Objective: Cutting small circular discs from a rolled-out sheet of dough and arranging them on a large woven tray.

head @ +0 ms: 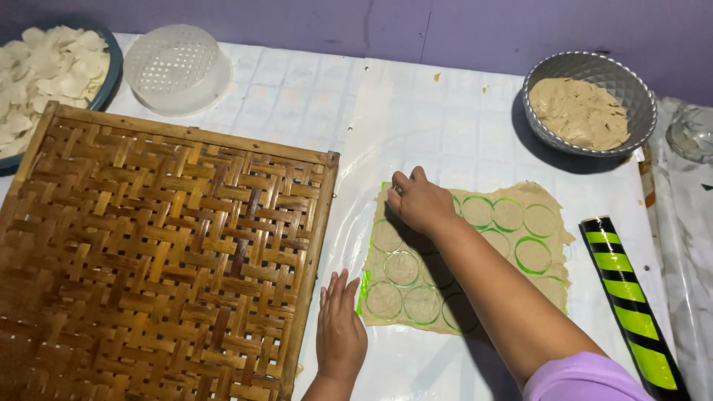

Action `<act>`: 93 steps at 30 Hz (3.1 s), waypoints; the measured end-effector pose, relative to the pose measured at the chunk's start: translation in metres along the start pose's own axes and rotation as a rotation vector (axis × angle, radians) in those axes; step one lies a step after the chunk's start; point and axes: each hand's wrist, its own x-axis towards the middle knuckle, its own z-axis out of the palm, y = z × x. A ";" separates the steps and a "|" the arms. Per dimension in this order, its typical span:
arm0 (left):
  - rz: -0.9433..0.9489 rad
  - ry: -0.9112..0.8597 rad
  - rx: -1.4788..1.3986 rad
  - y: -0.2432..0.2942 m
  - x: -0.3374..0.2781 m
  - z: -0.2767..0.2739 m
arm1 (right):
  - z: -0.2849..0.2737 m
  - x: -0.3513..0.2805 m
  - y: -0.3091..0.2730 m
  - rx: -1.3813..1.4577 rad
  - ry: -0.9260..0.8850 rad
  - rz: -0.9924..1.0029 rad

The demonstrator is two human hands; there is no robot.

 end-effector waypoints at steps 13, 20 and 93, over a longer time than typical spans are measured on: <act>0.006 0.009 -0.044 0.000 -0.005 -0.001 | -0.017 0.042 0.034 -0.011 -0.127 0.104; 0.018 -0.020 -0.025 -0.001 -0.002 0.001 | -0.027 0.033 0.083 0.113 0.106 0.271; 0.064 0.150 0.046 0.009 -0.016 0.007 | 0.014 -0.281 0.201 0.186 0.144 0.522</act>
